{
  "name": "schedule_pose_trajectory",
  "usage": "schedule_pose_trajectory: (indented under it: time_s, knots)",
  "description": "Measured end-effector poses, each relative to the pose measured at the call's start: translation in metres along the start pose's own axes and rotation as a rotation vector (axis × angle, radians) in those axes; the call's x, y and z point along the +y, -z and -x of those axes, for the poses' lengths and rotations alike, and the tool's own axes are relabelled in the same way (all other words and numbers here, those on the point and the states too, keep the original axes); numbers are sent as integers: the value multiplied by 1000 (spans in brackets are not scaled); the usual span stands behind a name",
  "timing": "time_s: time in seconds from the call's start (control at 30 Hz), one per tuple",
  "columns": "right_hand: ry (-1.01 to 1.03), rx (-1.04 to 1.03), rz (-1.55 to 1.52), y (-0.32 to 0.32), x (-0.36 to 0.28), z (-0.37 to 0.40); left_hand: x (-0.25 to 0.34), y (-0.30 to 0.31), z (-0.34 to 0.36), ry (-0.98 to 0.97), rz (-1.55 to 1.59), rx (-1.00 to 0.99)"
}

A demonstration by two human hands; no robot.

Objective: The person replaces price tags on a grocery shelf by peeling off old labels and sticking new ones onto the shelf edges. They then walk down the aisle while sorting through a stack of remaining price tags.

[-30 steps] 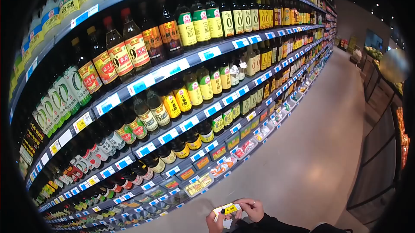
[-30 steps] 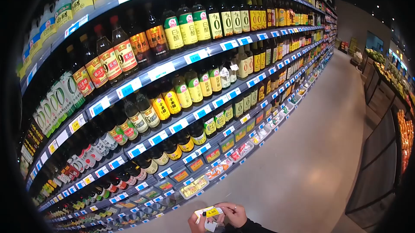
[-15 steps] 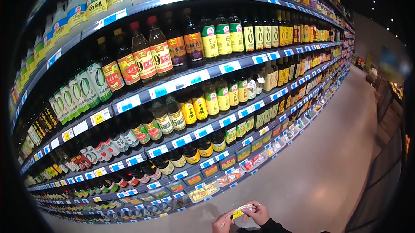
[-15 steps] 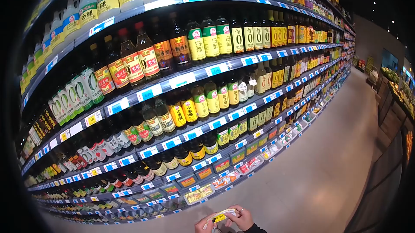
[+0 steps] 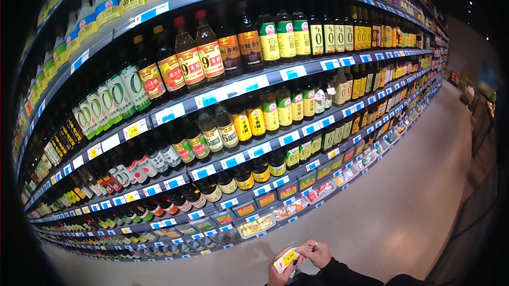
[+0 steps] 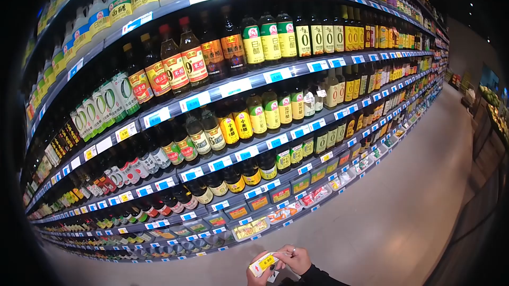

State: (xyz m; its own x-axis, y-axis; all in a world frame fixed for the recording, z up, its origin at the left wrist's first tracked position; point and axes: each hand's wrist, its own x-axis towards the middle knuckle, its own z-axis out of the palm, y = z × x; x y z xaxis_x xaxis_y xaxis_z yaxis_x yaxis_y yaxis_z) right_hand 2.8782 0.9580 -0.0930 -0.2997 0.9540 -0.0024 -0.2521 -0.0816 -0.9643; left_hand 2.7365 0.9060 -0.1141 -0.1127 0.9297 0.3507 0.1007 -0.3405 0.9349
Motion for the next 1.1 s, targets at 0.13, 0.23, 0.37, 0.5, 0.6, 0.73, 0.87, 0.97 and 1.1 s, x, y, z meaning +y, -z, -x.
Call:
schedule_pose_trajectory:
  time_s: [0.13,0.23,0.37,0.5,0.6,0.73,0.87,0.97,1.1]
  knots:
    - [-57,-37,-13,7,-3,-2,20,-9,-14,-137,-262,-29]
    - [-91,-77,-69,14,-6,4,12,-21,1,355,240,96]
    - [-110,-64,-148,32,-9,17,-32,-30,26,529,271,72]
    - [-53,23,20,68,-10,29,-13,-65,10,500,285,-54]
    - [-2,91,49,97,-11,43,-9,-98,4,548,365,-79]
    - [9,218,54,139,-20,68,-10,-148,4,506,352,-169]
    - [-8,317,26,177,-21,86,-18,-186,4,420,214,-333]
    - [-30,369,-33,198,-31,90,4,-208,-17,524,102,-480]
    - [13,465,-75,240,-43,81,-5,-252,-35,568,-50,-569]
